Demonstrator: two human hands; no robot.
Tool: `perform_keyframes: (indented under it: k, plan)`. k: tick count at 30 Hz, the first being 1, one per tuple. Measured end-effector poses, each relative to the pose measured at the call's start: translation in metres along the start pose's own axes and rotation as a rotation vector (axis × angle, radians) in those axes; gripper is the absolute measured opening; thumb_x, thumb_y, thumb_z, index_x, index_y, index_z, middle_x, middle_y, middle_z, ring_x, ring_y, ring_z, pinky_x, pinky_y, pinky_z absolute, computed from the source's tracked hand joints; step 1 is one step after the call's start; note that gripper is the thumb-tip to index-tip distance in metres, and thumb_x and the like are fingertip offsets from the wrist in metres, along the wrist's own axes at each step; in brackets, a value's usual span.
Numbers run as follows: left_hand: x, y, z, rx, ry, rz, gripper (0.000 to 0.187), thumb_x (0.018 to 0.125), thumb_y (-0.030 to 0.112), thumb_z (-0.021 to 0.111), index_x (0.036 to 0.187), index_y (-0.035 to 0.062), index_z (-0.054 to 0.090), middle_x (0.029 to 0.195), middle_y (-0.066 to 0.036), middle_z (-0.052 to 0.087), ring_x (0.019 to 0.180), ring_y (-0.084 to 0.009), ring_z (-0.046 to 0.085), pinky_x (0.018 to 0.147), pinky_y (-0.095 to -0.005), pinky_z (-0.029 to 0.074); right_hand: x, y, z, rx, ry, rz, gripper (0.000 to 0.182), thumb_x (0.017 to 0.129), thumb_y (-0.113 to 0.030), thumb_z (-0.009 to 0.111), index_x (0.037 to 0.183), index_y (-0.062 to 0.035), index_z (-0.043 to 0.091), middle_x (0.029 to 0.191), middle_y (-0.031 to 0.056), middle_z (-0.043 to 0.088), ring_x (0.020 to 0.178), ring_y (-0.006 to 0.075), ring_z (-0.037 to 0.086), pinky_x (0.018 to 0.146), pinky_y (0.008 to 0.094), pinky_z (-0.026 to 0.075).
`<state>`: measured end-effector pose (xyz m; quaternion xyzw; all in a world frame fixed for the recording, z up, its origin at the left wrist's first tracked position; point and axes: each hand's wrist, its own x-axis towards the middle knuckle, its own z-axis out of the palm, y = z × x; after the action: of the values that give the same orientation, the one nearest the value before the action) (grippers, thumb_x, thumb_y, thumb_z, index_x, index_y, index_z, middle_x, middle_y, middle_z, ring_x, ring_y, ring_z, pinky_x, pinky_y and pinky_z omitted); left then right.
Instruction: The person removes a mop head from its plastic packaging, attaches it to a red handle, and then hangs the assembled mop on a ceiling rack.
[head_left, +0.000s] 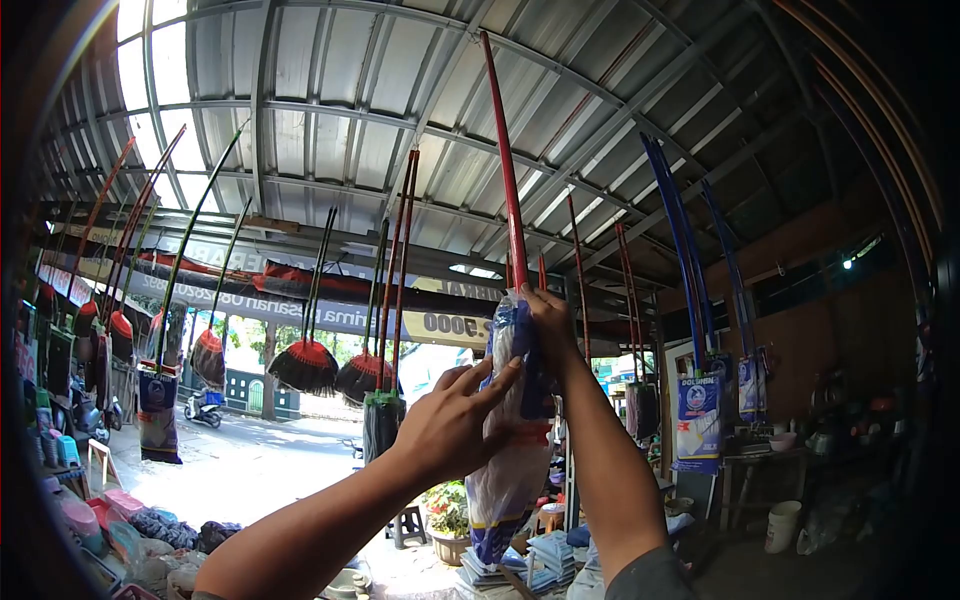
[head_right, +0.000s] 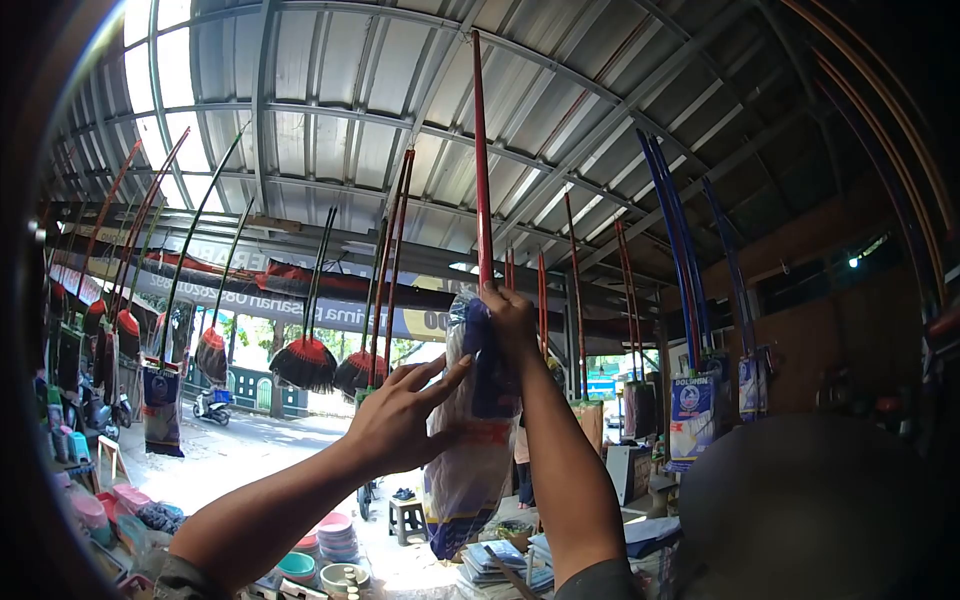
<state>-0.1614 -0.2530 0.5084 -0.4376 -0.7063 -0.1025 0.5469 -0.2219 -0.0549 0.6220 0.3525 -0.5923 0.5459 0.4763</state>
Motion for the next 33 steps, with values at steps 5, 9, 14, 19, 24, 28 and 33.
perform_keyframes:
  k: [5,9,14,19,24,28,33]
  plan:
    - [0.001,-0.002,0.004,0.015,-0.023,0.012,0.079,0.077,0.045,0.066,0.142,0.0198,0.027,0.132,-0.019,0.043,0.121,-0.0371,0.042,0.096,-0.0419,0.041,-0.003,0.0,-0.001,-0.061,0.027,-0.012,0.028,0.091,-0.031,0.054,0.079,-0.0067,0.063,0.064,-0.003,0.055,0.053,0.0046,0.048,0.048,0.0204,0.036]
    - [0.003,0.002,0.003,-0.027,-0.01,-0.015,0.081,0.077,0.044,0.066,0.143,0.0195,0.025,0.132,-0.021,0.043,0.121,-0.0379,0.041,0.097,-0.0425,0.04,0.005,0.003,0.001,0.074,0.014,0.031,0.026,0.088,-0.029,0.055,0.076,-0.0073,0.062,0.06,-0.0049,0.051,0.053,0.0038,0.045,0.047,0.0207,0.033]
    - [0.008,0.0,0.002,-0.037,-0.006,-0.027,0.08,0.078,0.043,0.065,0.143,0.0196,0.025,0.133,-0.023,0.041,0.122,-0.0394,0.041,0.098,-0.0434,0.039,0.009,-0.002,0.004,0.032,0.047,-0.008,0.025,0.088,-0.028,0.054,0.076,-0.0075,0.062,0.06,-0.0046,0.051,0.052,0.004,0.045,0.047,0.021,0.034]
    - [0.013,-0.003,0.003,-0.031,-0.003,-0.017,0.078,0.077,0.044,0.065,0.142,0.0203,0.028,0.136,-0.023,0.037,0.122,-0.0407,0.04,0.097,-0.044,0.04,0.031,0.015,0.002,-0.158,0.009,-0.245,0.027,0.087,-0.03,0.054,0.075,-0.0069,0.061,0.061,-0.0039,0.05,0.052,0.0054,0.044,0.048,0.0233,0.033]
    - [0.01,-0.005,0.002,-0.02,0.014,-0.017,0.077,0.077,0.043,0.065,0.141,0.0202,0.03,0.138,-0.023,0.036,0.122,-0.0406,0.04,0.097,-0.044,0.041,0.033,0.009,0.01,0.037,0.044,-0.003,0.027,0.086,-0.031,0.055,0.076,-0.0068,0.061,0.061,-0.0035,0.049,0.053,0.0059,0.043,0.05,0.0238,0.032]
    - [0.007,-0.009,-0.001,-0.03,-0.006,-0.01,0.076,0.076,0.043,0.065,0.141,0.0203,0.031,0.138,-0.022,0.035,0.124,-0.0395,0.039,0.097,-0.0435,0.041,0.044,0.03,0.008,-0.161,-0.028,-0.345,0.025,0.086,-0.03,0.055,0.077,-0.0073,0.061,0.061,-0.0034,0.05,0.054,0.0061,0.043,0.05,0.0237,0.033]
    - [0.003,-0.013,-0.002,-0.015,-0.023,-0.013,0.076,0.076,0.043,0.066,0.14,0.0206,0.032,0.138,-0.021,0.036,0.125,-0.0384,0.038,0.097,-0.0422,0.041,0.019,0.003,0.022,0.066,-0.024,-0.084,0.024,0.087,-0.028,0.055,0.075,-0.0079,0.06,0.061,-0.0039,0.05,0.052,0.006,0.044,0.049,0.0228,0.034]
